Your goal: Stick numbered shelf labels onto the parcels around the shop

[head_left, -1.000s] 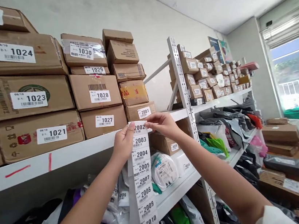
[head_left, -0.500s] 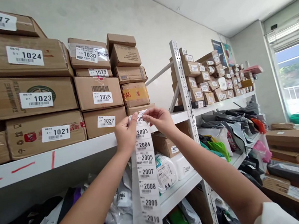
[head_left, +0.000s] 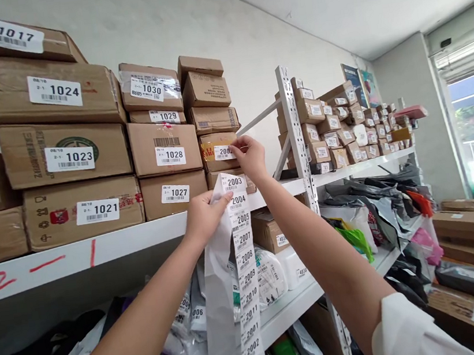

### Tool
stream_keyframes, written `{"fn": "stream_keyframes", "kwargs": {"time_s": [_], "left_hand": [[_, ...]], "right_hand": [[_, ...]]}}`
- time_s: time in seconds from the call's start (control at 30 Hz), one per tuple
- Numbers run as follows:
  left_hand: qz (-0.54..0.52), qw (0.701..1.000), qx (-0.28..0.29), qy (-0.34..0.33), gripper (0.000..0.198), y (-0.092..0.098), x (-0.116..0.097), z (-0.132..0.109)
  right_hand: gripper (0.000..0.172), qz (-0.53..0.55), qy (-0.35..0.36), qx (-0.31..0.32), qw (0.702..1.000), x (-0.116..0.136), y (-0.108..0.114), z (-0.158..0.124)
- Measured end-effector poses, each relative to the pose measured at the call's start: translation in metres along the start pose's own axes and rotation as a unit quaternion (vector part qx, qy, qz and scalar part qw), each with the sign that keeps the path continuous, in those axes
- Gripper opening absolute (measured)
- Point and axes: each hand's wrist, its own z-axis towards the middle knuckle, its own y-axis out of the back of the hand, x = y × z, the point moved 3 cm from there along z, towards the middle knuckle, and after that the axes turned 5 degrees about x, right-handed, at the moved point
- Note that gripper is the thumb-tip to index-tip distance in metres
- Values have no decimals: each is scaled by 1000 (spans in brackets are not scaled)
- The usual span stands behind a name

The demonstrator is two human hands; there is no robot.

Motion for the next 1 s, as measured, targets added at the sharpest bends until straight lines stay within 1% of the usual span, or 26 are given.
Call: {"fn": "stream_keyframes", "kwargs": {"time_s": [0.03,0.07,0.17,0.2,0.23,0.3,0.37,0.4,0.43,0.5,0.53,0.57,0.63,0.7,0.77,0.83,0.87,0.9,0.97,1.0], "left_hand": [[4,1000,5,-16,37,2,0,-3],[4,999,11,-35,38,4,1,-4],[-19,995,25,-93,37,10,2,-6],[-32,993,27,-108,35,12,3,-5],[-49,992,27,-113,34,14,5,-3],[-103,990,22,-93,34,15,10,1],[-168,984,18,-56,37,13,14,5],[-199,979,16,-46,37,11,15,8],[-228,973,14,-43,38,9,15,11],[-273,961,6,-46,39,3,12,18],[-287,957,-4,-45,37,0,9,22],[-293,955,-17,-42,33,-3,7,26],[-278,958,-46,-43,28,-7,0,34],[-228,968,-81,-63,30,-8,-9,41],[-160,975,-125,-89,36,-7,-19,46],[-119,974,-165,-103,43,-4,-27,51],[-123,972,-169,-106,43,-3,-30,54],[-139,972,-160,-106,39,-3,-33,57],[-176,971,-126,-100,30,-1,-36,64],[-186,971,-114,-94,31,1,-37,67]], "right_hand": [[8,-34,8,-6,999,-1,0,2],[11,-70,13,-18,997,-1,1,3],[41,-156,16,-74,985,1,9,1],[44,-170,25,-67,983,2,11,0],[41,-177,42,-42,982,3,12,-1],[28,-173,82,20,981,5,15,-5],[22,-122,88,47,987,8,20,-12],[24,-75,73,65,992,10,22,-18],[29,-17,50,96,994,12,21,-24],[35,88,7,182,979,17,16,-38],[36,123,-7,209,970,20,14,-44],[35,144,-13,214,966,22,12,-48],[31,166,-11,172,971,26,11,-51],[27,182,-14,130,975,28,12,-48],[24,188,-33,116,975,30,11,-42],[21,177,-50,114,976,33,10,-36],[19,166,-46,107,979,36,10,-33],[16,154,-35,94,983,39,11,-29],[13,129,2,68,989,44,10,-18],[12,117,22,63,991,47,9,-11]]}}
